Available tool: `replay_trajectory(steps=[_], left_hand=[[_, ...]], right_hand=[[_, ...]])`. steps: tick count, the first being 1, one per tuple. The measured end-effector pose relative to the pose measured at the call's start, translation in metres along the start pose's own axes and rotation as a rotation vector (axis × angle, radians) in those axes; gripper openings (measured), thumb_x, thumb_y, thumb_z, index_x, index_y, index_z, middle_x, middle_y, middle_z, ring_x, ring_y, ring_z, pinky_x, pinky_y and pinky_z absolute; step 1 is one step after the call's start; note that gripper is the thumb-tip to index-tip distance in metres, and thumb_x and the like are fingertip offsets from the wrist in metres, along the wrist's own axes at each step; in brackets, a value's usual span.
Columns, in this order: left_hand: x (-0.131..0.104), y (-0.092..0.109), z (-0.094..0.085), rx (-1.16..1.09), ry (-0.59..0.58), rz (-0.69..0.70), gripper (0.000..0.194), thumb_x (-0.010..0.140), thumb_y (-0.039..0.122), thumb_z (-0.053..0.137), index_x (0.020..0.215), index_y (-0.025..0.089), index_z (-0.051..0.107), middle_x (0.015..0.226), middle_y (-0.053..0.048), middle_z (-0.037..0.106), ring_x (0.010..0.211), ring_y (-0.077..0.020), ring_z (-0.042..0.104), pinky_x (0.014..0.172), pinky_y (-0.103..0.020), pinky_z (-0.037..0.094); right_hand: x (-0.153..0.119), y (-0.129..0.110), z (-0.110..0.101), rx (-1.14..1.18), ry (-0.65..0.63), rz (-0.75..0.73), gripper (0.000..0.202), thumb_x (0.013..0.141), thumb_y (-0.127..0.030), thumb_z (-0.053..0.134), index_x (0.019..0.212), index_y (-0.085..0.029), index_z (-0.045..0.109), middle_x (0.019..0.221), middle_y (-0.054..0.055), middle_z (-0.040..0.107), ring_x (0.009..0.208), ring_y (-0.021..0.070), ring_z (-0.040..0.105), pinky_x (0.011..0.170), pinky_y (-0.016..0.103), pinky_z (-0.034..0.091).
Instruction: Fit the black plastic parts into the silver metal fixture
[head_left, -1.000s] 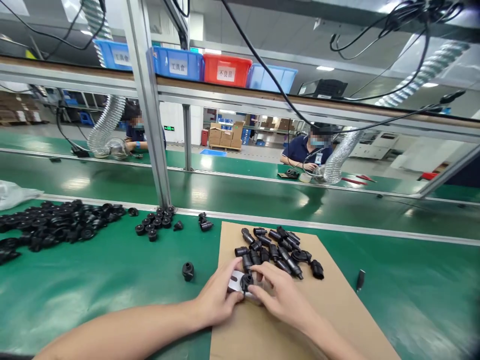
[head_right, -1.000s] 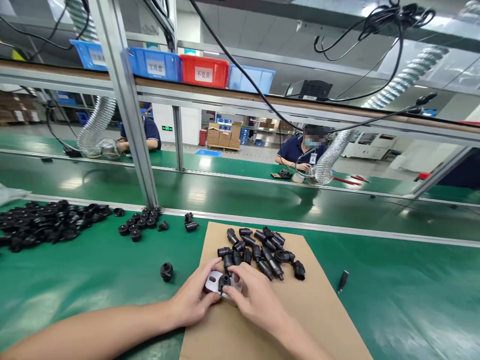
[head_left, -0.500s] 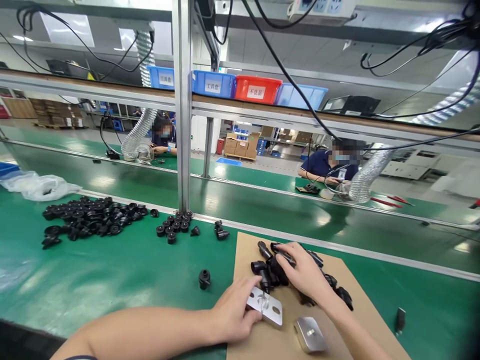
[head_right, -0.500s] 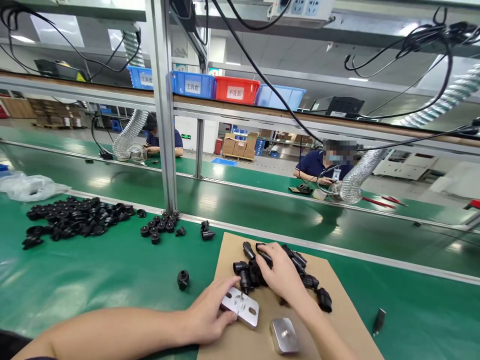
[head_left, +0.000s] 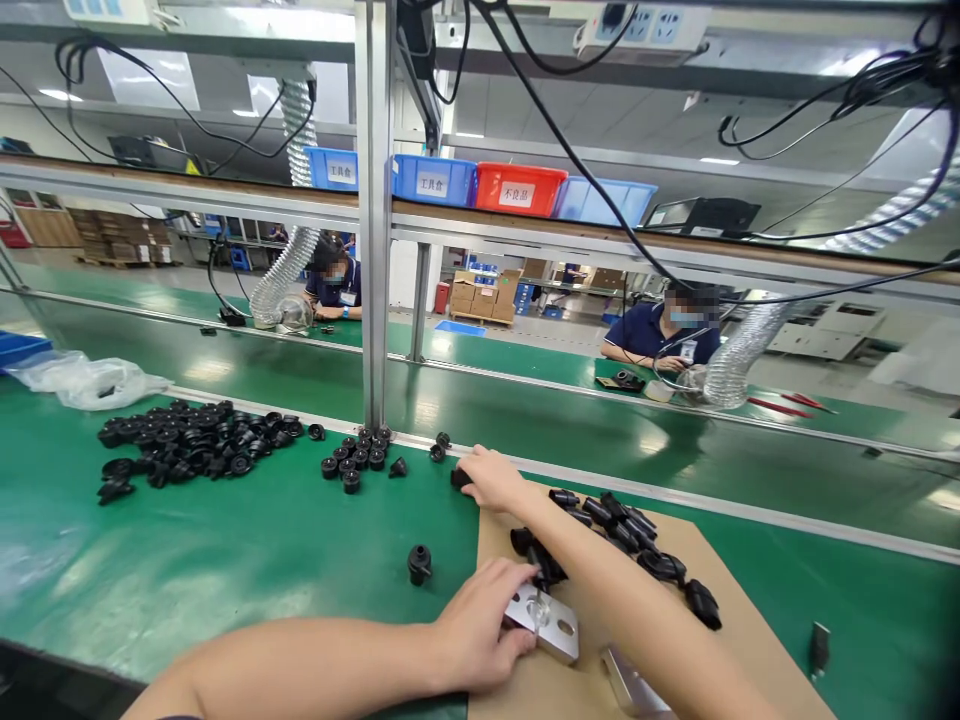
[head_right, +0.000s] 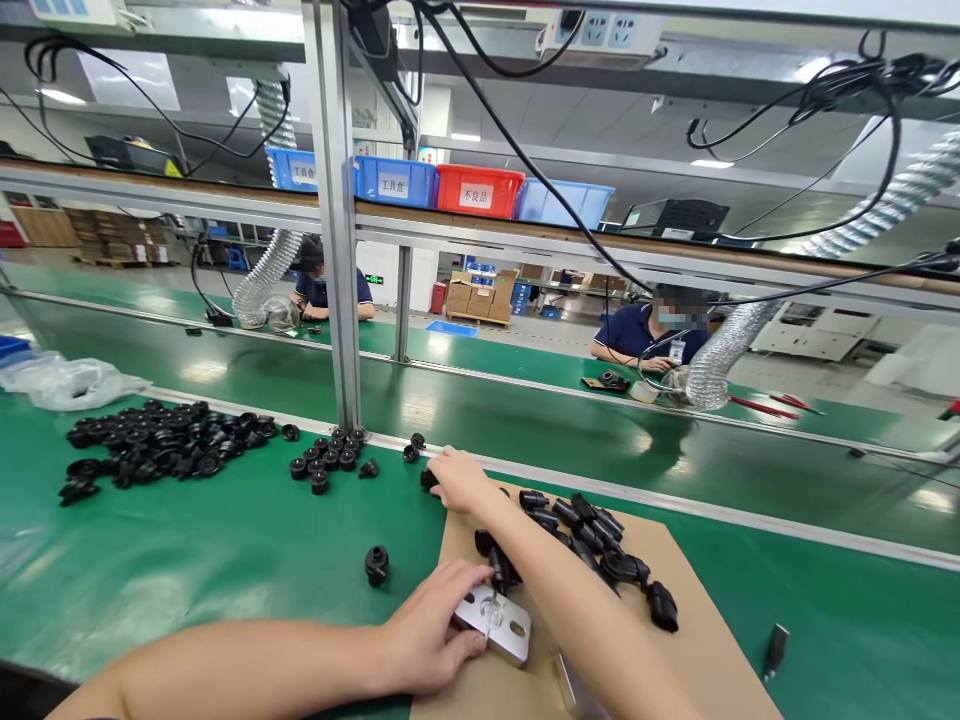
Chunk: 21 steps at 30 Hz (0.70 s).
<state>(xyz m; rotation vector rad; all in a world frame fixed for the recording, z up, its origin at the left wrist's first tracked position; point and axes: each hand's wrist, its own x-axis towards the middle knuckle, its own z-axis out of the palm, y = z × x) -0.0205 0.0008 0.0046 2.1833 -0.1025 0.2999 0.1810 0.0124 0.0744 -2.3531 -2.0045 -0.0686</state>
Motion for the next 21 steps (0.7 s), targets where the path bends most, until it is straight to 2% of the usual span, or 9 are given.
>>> replay_trajectory(steps=[2, 4, 7, 9, 11, 14, 16, 18, 21], left_hand=[[0.001, 0.002, -0.001, 0.016, -0.002, -0.006, 0.075, 0.078, 0.018, 0.080, 0.147, 0.022, 0.050, 0.136, -0.012, 0.059, 0.124, -0.0311, 0.055, 0.113, -0.046, 0.047], [0.002, 0.004, -0.001, 0.037, -0.013, -0.005, 0.074, 0.078, 0.020, 0.080, 0.146, 0.022, 0.050, 0.135, -0.012, 0.060, 0.124, -0.0324, 0.056, 0.111, -0.047, 0.049], [0.003, 0.004, -0.001, 0.060, -0.023, -0.002, 0.073, 0.078, 0.022, 0.081, 0.145, 0.023, 0.052, 0.136, -0.013, 0.060, 0.126, -0.0344, 0.056, 0.111, -0.049, 0.050], [0.003, 0.004, -0.002, 0.053, -0.017, 0.000, 0.074, 0.078, 0.023, 0.081, 0.146, 0.022, 0.051, 0.143, -0.014, 0.057, 0.134, -0.0355, 0.053, 0.117, -0.050, 0.046], [0.002, 0.003, -0.003, 0.037, -0.017, 0.004, 0.075, 0.079, 0.023, 0.080, 0.148, 0.021, 0.049, 0.151, -0.014, 0.053, 0.141, -0.0356, 0.049, 0.122, -0.049, 0.040], [0.002, 0.002, -0.004, 0.038, -0.029, 0.001, 0.073, 0.079, 0.022, 0.079, 0.146, 0.020, 0.050, 0.152, -0.014, 0.053, 0.141, -0.0359, 0.049, 0.123, -0.050, 0.040], [0.001, 0.000, -0.004, 0.040, -0.019, 0.009, 0.070, 0.079, 0.021, 0.079, 0.144, 0.021, 0.053, 0.150, -0.014, 0.054, 0.139, -0.0353, 0.050, 0.121, -0.049, 0.041], [0.001, -0.002, -0.004, 0.024, -0.005, 0.022, 0.073, 0.078, 0.017, 0.079, 0.145, 0.022, 0.051, 0.148, -0.013, 0.055, 0.138, -0.0332, 0.050, 0.120, -0.046, 0.042], [0.002, -0.003, -0.004, -0.030, -0.005, -0.011, 0.077, 0.075, 0.012, 0.079, 0.145, 0.024, 0.050, 0.141, -0.011, 0.058, 0.132, -0.0308, 0.053, 0.117, -0.044, 0.044]], right_hand=[[-0.018, 0.008, -0.011, -0.002, -0.036, 0.011, 0.026, 0.083, -0.019, 0.079, 0.106, -0.012, 0.071, 0.103, 0.017, 0.068, 0.104, 0.0346, 0.060, 0.090, 0.043, 0.050], [-0.037, 0.008, -0.022, 0.016, -0.054, 0.012, 0.038, 0.078, -0.018, 0.082, 0.114, -0.012, 0.071, 0.105, 0.017, 0.069, 0.108, 0.0362, 0.060, 0.092, 0.043, 0.050], [-0.053, -0.017, -0.033, 0.113, -0.031, -0.041, 0.039, 0.094, -0.025, 0.071, 0.132, -0.019, 0.064, 0.121, 0.013, 0.068, 0.114, 0.0281, 0.061, 0.098, 0.037, 0.049], [-0.051, -0.044, -0.033, 0.267, -0.032, -0.146, 0.034, 0.102, -0.029, 0.063, 0.136, -0.025, 0.063, 0.122, 0.008, 0.068, 0.110, 0.0226, 0.064, 0.095, 0.032, 0.050], [-0.041, -0.069, -0.029, 0.400, -0.067, -0.278, 0.033, 0.101, -0.031, 0.067, 0.134, -0.028, 0.066, 0.120, 0.006, 0.069, 0.107, 0.0226, 0.065, 0.090, 0.031, 0.051], [-0.024, -0.087, -0.023, 0.463, -0.117, -0.364, 0.016, 0.095, -0.023, 0.073, 0.110, -0.023, 0.076, 0.106, 0.006, 0.073, 0.100, 0.0241, 0.067, 0.085, 0.032, 0.050], [-0.021, -0.082, -0.024, 0.480, -0.094, -0.323, 0.009, 0.094, -0.016, 0.069, 0.098, -0.020, 0.077, 0.098, 0.006, 0.074, 0.095, 0.0236, 0.068, 0.084, 0.032, 0.050], [-0.028, -0.066, -0.029, 0.493, -0.036, -0.252, 0.015, 0.098, -0.015, 0.061, 0.101, -0.018, 0.075, 0.101, 0.007, 0.074, 0.097, 0.0232, 0.068, 0.086, 0.033, 0.051], [-0.057, -0.032, -0.041, 0.571, 0.050, -0.113, 0.023, 0.104, -0.020, 0.048, 0.108, -0.017, 0.070, 0.104, 0.008, 0.075, 0.096, 0.0226, 0.069, 0.085, 0.034, 0.053]])
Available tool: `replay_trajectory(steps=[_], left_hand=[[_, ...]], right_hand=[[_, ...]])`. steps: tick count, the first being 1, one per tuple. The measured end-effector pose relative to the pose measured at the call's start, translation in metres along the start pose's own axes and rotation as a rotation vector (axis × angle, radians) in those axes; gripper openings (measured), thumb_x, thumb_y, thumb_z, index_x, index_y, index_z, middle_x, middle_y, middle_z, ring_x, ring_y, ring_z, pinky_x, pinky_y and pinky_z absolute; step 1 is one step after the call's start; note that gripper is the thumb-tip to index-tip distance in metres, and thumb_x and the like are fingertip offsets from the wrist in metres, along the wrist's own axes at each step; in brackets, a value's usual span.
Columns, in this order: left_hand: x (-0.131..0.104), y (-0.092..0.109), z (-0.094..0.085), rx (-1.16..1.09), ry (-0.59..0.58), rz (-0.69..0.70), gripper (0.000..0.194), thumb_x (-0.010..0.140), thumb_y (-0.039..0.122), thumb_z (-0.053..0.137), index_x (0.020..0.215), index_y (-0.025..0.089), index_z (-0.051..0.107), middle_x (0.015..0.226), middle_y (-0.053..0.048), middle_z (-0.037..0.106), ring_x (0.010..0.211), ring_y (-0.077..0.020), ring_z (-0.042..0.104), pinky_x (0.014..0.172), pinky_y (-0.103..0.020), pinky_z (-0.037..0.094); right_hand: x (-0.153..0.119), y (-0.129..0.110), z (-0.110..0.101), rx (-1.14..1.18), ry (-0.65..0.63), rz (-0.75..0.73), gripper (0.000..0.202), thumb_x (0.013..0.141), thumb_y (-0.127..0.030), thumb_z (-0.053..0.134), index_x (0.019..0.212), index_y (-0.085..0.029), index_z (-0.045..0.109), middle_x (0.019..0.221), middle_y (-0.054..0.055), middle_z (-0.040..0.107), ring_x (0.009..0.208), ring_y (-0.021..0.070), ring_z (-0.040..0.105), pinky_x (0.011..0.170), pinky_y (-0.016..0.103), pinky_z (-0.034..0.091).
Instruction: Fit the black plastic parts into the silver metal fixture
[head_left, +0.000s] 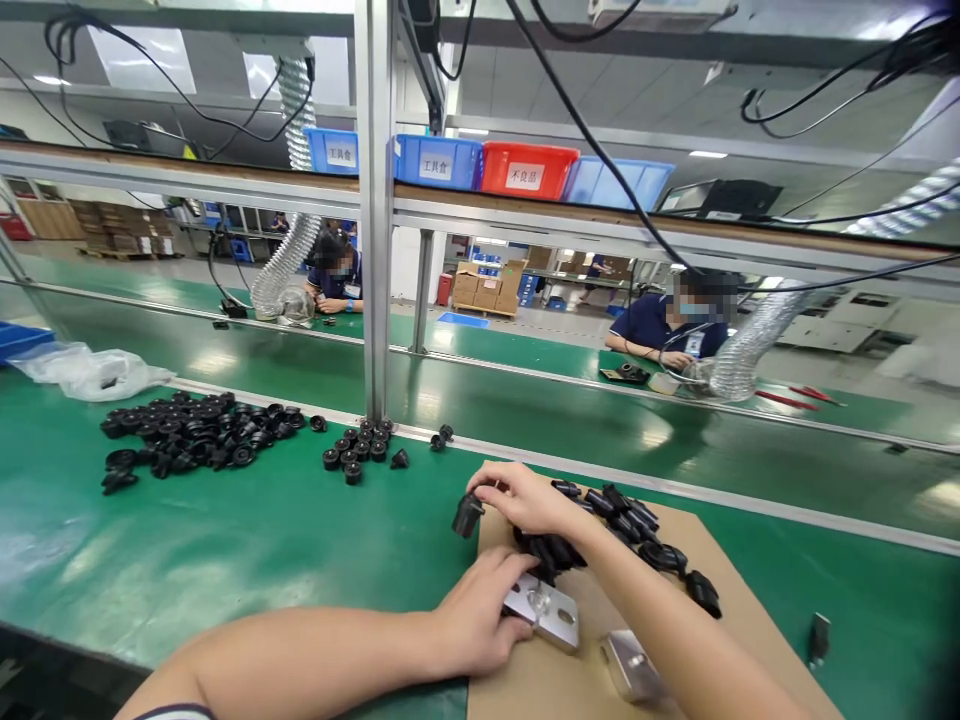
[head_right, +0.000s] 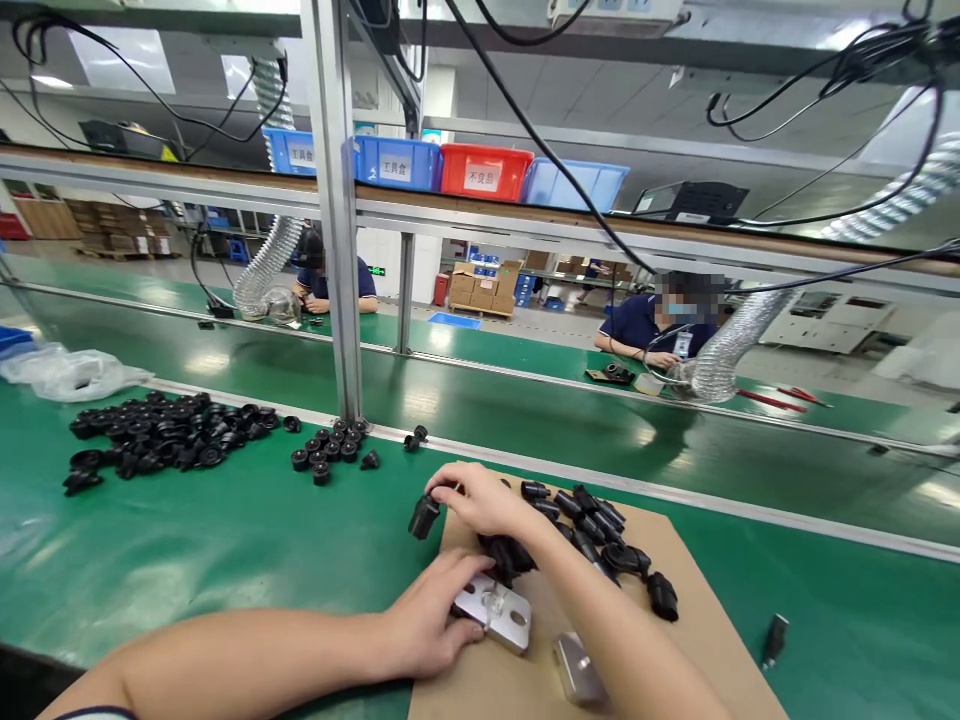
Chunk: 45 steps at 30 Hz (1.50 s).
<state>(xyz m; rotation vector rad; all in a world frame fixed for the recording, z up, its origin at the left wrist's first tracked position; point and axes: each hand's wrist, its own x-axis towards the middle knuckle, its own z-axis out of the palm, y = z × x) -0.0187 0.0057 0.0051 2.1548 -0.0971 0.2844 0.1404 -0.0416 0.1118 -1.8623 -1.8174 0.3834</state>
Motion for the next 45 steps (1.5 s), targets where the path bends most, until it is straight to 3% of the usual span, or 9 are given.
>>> replay_trajectory(steps=[5, 11, 17, 24, 27, 31, 34, 42, 45], left_hand=[[0.001, -0.002, 0.002, -0.075, 0.015, -0.054, 0.068, 0.075, 0.007, 0.075, 0.137, 0.026, 0.054, 0.131, -0.008, 0.063, 0.120, -0.0290, 0.058, 0.108, -0.044, 0.047], [0.002, -0.007, 0.005, -0.115, 0.028, -0.065, 0.065, 0.083, 0.011, 0.067, 0.143, 0.025, 0.046, 0.139, -0.010, 0.060, 0.128, -0.0305, 0.056, 0.112, -0.048, 0.043], [0.004, -0.010, 0.004, -0.127, 0.018, -0.036, 0.058, 0.089, 0.017, 0.066, 0.143, 0.023, 0.046, 0.142, -0.012, 0.058, 0.132, -0.0306, 0.055, 0.115, -0.049, 0.043], [0.007, -0.004, 0.000, -0.160, -0.022, -0.018, 0.052, 0.091, 0.021, 0.067, 0.140, 0.023, 0.049, 0.136, -0.011, 0.062, 0.125, -0.0290, 0.059, 0.110, -0.044, 0.048], [0.009, 0.000, -0.003, -0.167, -0.035, -0.058, 0.052, 0.093, 0.026, 0.065, 0.141, 0.022, 0.048, 0.130, -0.010, 0.065, 0.112, -0.0271, 0.064, 0.096, -0.039, 0.053], [0.010, 0.002, -0.007, -0.187, -0.048, -0.089, 0.050, 0.098, 0.036, 0.062, 0.143, 0.023, 0.047, 0.120, -0.007, 0.068, 0.086, -0.0203, 0.064, 0.070, -0.029, 0.050], [0.011, 0.002, -0.008, -0.192, -0.060, -0.090, 0.050, 0.098, 0.040, 0.062, 0.143, 0.023, 0.047, 0.119, -0.007, 0.069, 0.075, -0.0164, 0.060, 0.063, -0.027, 0.045], [0.008, -0.001, -0.004, -0.185, -0.044, -0.075, 0.051, 0.096, 0.034, 0.066, 0.143, 0.023, 0.049, 0.127, -0.009, 0.067, 0.107, -0.0265, 0.066, 0.092, -0.037, 0.055], [0.008, -0.004, -0.001, -0.206, -0.069, -0.071, 0.061, 0.087, 0.023, 0.073, 0.144, 0.024, 0.050, 0.130, -0.010, 0.066, 0.115, -0.0291, 0.065, 0.101, -0.040, 0.053]], right_hand=[[-0.071, 0.017, -0.033, 0.224, 0.179, 0.199, 0.021, 0.103, -0.028, 0.050, 0.103, -0.019, 0.069, 0.101, 0.007, 0.076, 0.092, 0.0230, 0.070, 0.083, 0.035, 0.055], [-0.125, 0.003, -0.021, -0.044, 0.239, 0.219, 0.017, 0.100, -0.017, 0.053, 0.101, -0.020, 0.070, 0.098, 0.005, 0.072, 0.093, 0.0218, 0.066, 0.084, 0.034, 0.049], [-0.134, -0.006, 0.001, -0.351, 0.160, 0.226, 0.012, 0.100, -0.015, 0.055, 0.098, -0.019, 0.067, 0.096, 0.006, 0.067, 0.090, 0.0232, 0.062, 0.077, 0.034, 0.046], [-0.135, -0.010, 0.000, -0.305, 0.107, 0.240, 0.012, 0.100, -0.015, 0.056, 0.101, -0.018, 0.068, 0.099, 0.006, 0.070, 0.092, 0.0233, 0.064, 0.078, 0.033, 0.047], [-0.139, -0.009, -0.004, -0.281, 0.067, 0.252, 0.018, 0.103, -0.019, 0.053, 0.105, -0.018, 0.071, 0.101, 0.008, 0.071, 0.093, 0.0244, 0.066, 0.079, 0.034, 0.049], [-0.146, -0.006, -0.010, -0.128, 0.010, 0.150, 0.044, 0.097, -0.017, 0.061, 0.140, -0.024, 0.060, 0.123, 0.009, 0.068, 0.110, 0.0260, 0.065, 0.093, 0.035, 0.051], [-0.146, -0.005, -0.009, -0.059, -0.005, 0.099, 0.052, 0.092, -0.015, 0.070, 0.141, -0.027, 0.060, 0.123, 0.007, 0.069, 0.113, 0.0262, 0.065, 0.097, 0.036, 0.051], [-0.163, -0.008, -0.016, -0.172, 0.067, 0.229, 0.041, 0.094, -0.026, 0.073, 0.134, -0.025, 0.061, 0.126, 0.009, 0.065, 0.119, 0.0290, 0.061, 0.098, 0.039, 0.050], [-0.191, -0.008, -0.017, -0.267, -0.010, 0.420, 0.049, 0.079, -0.035, 0.088, 0.120, -0.022, 0.063, 0.119, 0.010, 0.064, 0.105, 0.0311, 0.064, 0.085, 0.037, 0.052]])
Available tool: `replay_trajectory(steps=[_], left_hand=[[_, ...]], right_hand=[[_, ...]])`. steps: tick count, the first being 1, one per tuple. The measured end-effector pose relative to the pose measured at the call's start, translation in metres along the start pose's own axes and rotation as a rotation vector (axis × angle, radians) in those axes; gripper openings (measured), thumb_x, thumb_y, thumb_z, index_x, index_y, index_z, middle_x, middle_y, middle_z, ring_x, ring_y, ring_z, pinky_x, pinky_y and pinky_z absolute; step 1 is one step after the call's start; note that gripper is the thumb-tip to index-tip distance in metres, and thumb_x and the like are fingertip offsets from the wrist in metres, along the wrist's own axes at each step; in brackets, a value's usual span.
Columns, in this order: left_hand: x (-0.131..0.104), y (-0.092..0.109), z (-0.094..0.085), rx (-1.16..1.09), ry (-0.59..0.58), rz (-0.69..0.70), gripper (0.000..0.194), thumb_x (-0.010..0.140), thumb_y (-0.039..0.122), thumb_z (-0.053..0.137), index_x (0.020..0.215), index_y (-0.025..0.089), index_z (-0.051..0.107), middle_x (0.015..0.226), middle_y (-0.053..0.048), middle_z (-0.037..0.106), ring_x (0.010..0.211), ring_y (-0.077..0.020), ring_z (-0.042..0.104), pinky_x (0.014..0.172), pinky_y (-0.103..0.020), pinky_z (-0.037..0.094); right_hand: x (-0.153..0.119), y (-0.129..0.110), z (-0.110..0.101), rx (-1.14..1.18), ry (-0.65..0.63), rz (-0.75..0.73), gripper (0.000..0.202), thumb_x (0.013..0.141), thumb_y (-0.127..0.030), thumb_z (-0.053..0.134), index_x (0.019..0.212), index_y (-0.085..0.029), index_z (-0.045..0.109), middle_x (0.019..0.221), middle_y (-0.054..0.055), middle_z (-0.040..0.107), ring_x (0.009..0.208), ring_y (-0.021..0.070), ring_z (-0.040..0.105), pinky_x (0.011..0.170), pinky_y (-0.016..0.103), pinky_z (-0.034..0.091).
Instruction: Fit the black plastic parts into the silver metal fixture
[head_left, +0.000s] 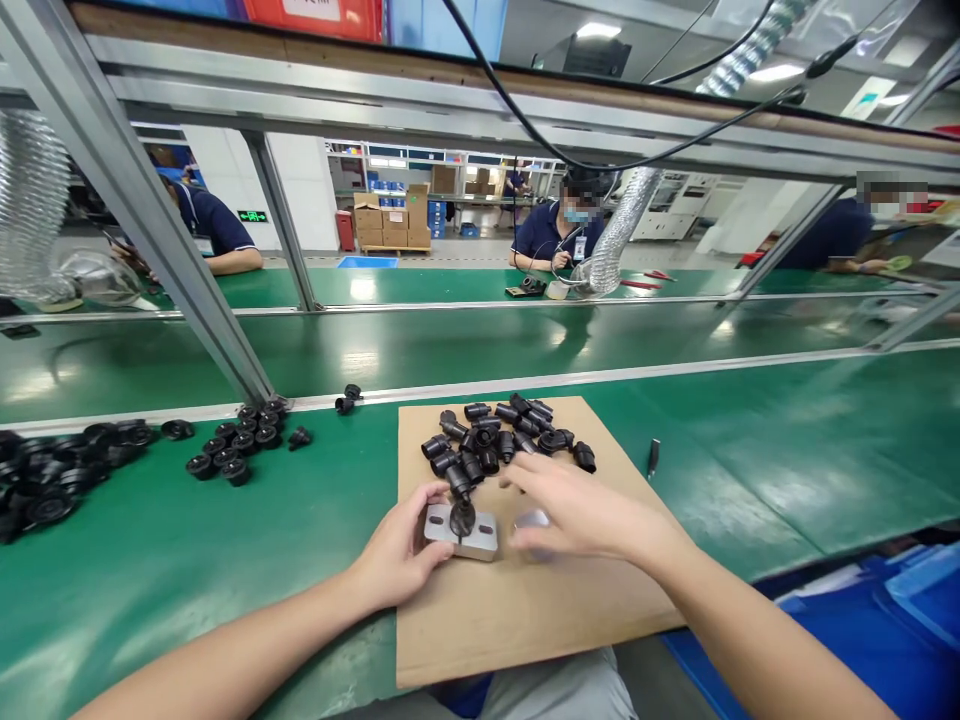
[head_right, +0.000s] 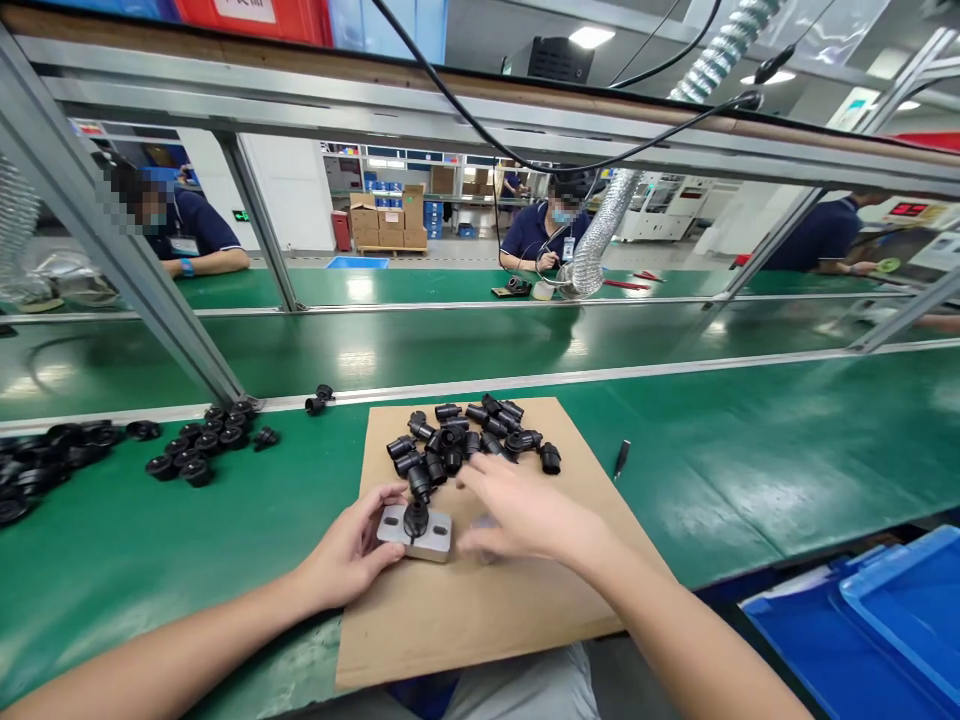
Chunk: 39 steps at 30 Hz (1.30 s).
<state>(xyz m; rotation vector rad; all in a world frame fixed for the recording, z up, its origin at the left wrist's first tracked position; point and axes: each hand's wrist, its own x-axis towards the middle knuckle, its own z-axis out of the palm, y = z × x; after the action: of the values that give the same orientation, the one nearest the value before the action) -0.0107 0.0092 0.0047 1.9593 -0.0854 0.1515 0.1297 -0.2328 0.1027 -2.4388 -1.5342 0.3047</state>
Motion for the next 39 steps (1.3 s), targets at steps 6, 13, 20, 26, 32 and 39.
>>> replay_trajectory(steps=[6, 13, 20, 26, 32, 39], left_hand=[[0.002, -0.006, 0.001, -0.059, -0.036, 0.009, 0.065, 0.081, 0.015, 0.073, 0.141, 0.027, 0.053, 0.131, -0.008, 0.067, 0.116, -0.0292, 0.064, 0.103, -0.041, 0.053], [0.003, -0.002, 0.000, -0.090, -0.063, 0.058, 0.068, 0.079, 0.010, 0.071, 0.142, 0.027, 0.050, 0.134, -0.006, 0.066, 0.118, -0.0268, 0.063, 0.103, -0.037, 0.052], [0.004, 0.000, -0.003, -0.066, -0.059, 0.079, 0.072, 0.077, 0.010, 0.072, 0.144, 0.027, 0.050, 0.140, -0.007, 0.064, 0.125, -0.0306, 0.062, 0.109, -0.042, 0.051], [0.005, -0.008, -0.001, -0.130, -0.078, 0.098, 0.081, 0.078, 0.010, 0.072, 0.150, 0.028, 0.041, 0.141, -0.007, 0.063, 0.126, -0.0300, 0.061, 0.112, -0.042, 0.048], [0.006, -0.018, 0.002, -0.186, -0.109, 0.087, 0.085, 0.078, 0.014, 0.076, 0.152, 0.030, 0.037, 0.137, -0.007, 0.063, 0.123, -0.0297, 0.062, 0.108, -0.041, 0.050], [0.005, -0.013, 0.000, -0.128, -0.071, 0.053, 0.090, 0.075, 0.017, 0.082, 0.153, 0.029, 0.038, 0.142, -0.009, 0.062, 0.129, -0.0332, 0.060, 0.113, -0.045, 0.046]], right_hand=[[-0.025, 0.014, 0.007, -0.044, -0.162, -0.047, 0.047, 0.079, -0.014, 0.085, 0.119, -0.023, 0.062, 0.114, 0.008, 0.065, 0.107, 0.0316, 0.063, 0.087, 0.039, 0.051], [0.015, -0.023, -0.026, -0.114, -0.060, -0.446, 0.053, 0.090, 0.000, 0.056, 0.138, -0.024, 0.056, 0.136, 0.009, 0.062, 0.120, 0.0270, 0.057, 0.097, 0.039, 0.051], [0.044, -0.040, -0.024, -0.402, -0.031, -0.717, 0.032, 0.104, -0.006, 0.045, 0.120, -0.022, 0.066, 0.116, 0.009, 0.069, 0.100, 0.0234, 0.060, 0.083, 0.036, 0.054], [0.051, -0.034, -0.024, -0.590, 0.015, -0.934, 0.028, 0.107, -0.010, 0.044, 0.126, -0.015, 0.064, 0.120, 0.012, 0.067, 0.106, 0.0221, 0.059, 0.076, 0.034, 0.053], [0.055, -0.028, -0.022, -0.698, 0.108, -1.086, 0.028, 0.107, -0.014, 0.048, 0.129, -0.008, 0.063, 0.120, 0.015, 0.067, 0.100, 0.0219, 0.060, 0.067, 0.034, 0.047], [0.061, -0.034, -0.017, -0.579, -0.111, -0.775, 0.043, 0.100, -0.040, 0.064, 0.128, -0.007, 0.059, 0.101, 0.014, 0.070, 0.084, 0.0255, 0.064, 0.068, 0.037, 0.046]])
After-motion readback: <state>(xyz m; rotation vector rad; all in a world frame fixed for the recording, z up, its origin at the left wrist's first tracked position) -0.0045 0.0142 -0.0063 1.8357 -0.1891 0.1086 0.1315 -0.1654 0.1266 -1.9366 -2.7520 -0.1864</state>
